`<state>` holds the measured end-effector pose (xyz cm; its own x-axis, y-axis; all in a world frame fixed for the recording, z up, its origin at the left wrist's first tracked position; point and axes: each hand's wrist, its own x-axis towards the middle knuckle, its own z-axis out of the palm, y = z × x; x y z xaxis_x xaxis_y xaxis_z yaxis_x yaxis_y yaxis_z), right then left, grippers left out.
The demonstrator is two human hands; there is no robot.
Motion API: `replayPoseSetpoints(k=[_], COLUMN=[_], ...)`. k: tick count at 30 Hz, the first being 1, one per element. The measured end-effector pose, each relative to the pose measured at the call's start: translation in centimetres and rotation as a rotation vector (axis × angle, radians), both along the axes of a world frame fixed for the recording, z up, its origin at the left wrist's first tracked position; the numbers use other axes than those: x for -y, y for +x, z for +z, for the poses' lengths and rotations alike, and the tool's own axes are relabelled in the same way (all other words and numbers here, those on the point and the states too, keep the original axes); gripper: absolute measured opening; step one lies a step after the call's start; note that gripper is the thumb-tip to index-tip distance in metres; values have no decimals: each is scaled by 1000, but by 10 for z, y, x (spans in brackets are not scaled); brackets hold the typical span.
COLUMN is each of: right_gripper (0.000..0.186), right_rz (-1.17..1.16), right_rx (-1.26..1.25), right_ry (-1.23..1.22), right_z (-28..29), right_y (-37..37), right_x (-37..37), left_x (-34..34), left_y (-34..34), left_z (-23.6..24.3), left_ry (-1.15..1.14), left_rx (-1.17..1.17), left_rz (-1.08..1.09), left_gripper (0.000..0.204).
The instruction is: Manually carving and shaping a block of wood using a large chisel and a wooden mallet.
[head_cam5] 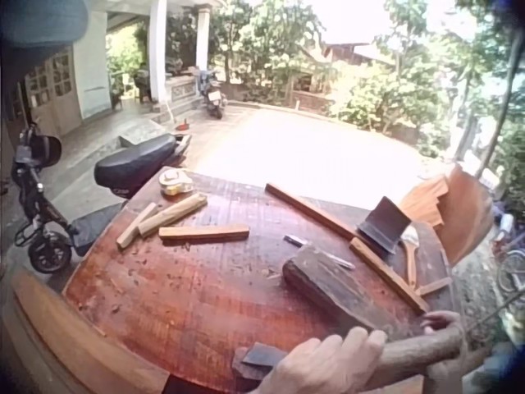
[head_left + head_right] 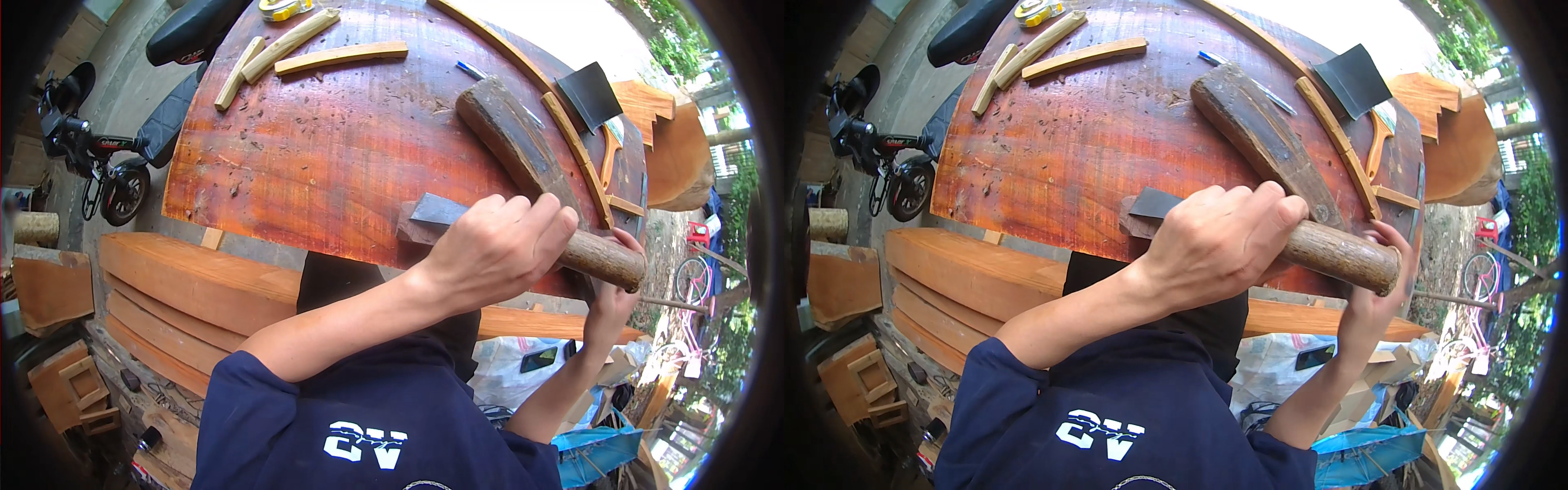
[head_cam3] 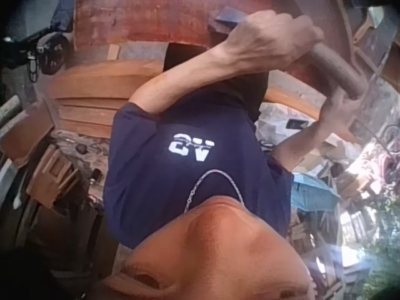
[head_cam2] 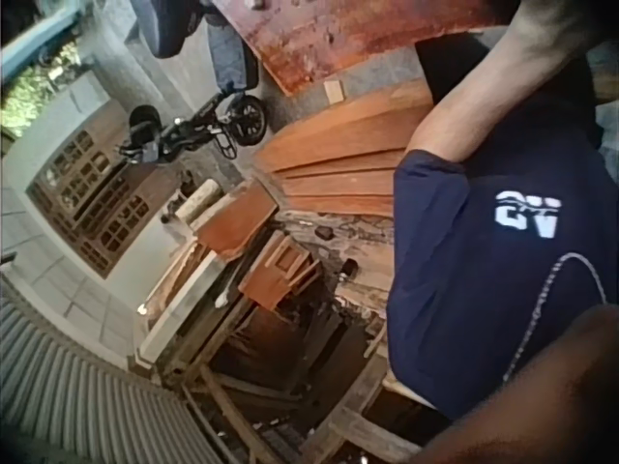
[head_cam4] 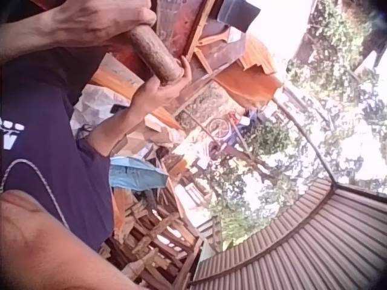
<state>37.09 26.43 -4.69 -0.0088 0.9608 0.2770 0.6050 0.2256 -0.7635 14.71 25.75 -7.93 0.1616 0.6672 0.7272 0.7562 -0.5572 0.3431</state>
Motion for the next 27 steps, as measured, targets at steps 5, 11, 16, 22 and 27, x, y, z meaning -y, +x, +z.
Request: replayPoseSetpoints(k=[5, 11, 16, 22, 27], right_gripper=[46, 49, 42, 53, 60], right_rz=[254, 221, 24, 91, 84], right_rx=[244, 504, 210, -923, -779], right_ry=[-111, 45, 41, -82, 184], right_z=[-1, 0, -4, 18, 33], right_y=[-26, -31, 4, 45, 62], right_x=[-21, -28, 3, 34, 38], left_x=[-3, -5, -5, -8, -9], left_y=[-7, -2, 0, 1, 3], left_z=[3, -6, 0, 0, -3], left_ry=[55, 121, 83, 117, 136], left_rx=[36, -29, 13, 86, 56], left_rz=[26, 118, 127, 128, 177], left_gripper=[38, 33, 30, 32, 30])
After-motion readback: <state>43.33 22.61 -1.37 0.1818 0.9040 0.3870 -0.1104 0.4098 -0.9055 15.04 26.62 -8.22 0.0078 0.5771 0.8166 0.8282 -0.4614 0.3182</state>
